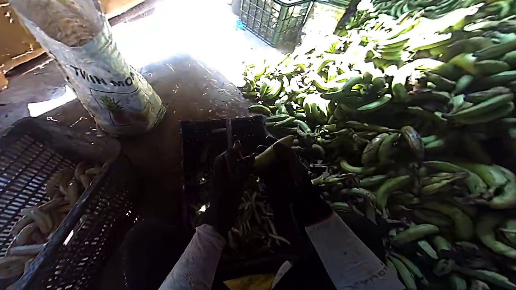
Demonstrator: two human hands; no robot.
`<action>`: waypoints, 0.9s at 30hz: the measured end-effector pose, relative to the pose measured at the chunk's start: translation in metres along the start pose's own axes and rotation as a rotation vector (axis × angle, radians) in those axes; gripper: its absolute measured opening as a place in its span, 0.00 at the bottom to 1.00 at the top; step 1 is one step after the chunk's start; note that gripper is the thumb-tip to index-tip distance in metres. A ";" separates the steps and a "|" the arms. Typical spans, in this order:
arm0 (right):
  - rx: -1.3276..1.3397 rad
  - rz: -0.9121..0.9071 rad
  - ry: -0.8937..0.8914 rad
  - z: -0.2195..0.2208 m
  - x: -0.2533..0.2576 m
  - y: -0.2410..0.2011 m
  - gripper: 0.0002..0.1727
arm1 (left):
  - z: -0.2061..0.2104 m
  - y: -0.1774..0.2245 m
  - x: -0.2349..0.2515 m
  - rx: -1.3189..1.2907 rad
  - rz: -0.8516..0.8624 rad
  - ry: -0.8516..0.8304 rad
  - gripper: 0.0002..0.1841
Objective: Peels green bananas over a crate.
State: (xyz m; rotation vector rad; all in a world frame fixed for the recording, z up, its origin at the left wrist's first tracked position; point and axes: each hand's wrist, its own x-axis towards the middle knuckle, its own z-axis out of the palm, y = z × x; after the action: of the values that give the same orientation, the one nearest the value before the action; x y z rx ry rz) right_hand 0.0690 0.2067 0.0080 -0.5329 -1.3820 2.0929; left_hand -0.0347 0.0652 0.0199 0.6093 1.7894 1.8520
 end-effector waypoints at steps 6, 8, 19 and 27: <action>-0.330 -0.183 0.226 -0.002 -0.004 -0.051 0.29 | -0.001 -0.030 -0.033 0.148 -0.036 -0.188 0.29; -0.401 -0.282 0.191 -0.004 -0.005 -0.055 0.31 | 0.008 -0.031 -0.042 0.061 -0.036 -0.238 0.29; -0.265 -0.183 -0.012 -0.006 -0.004 -0.078 0.31 | 0.034 -0.033 -0.039 -0.150 -0.496 -0.326 0.25; -0.183 -0.135 -0.012 -0.050 0.029 -0.050 0.31 | 0.012 0.020 -0.008 0.361 0.069 -0.468 0.24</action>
State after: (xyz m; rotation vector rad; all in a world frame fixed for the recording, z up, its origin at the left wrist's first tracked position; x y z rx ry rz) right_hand 0.0901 0.2756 0.0343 -0.4859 -1.5809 1.8777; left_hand -0.0220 0.0690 0.0409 1.1438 1.7937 1.2837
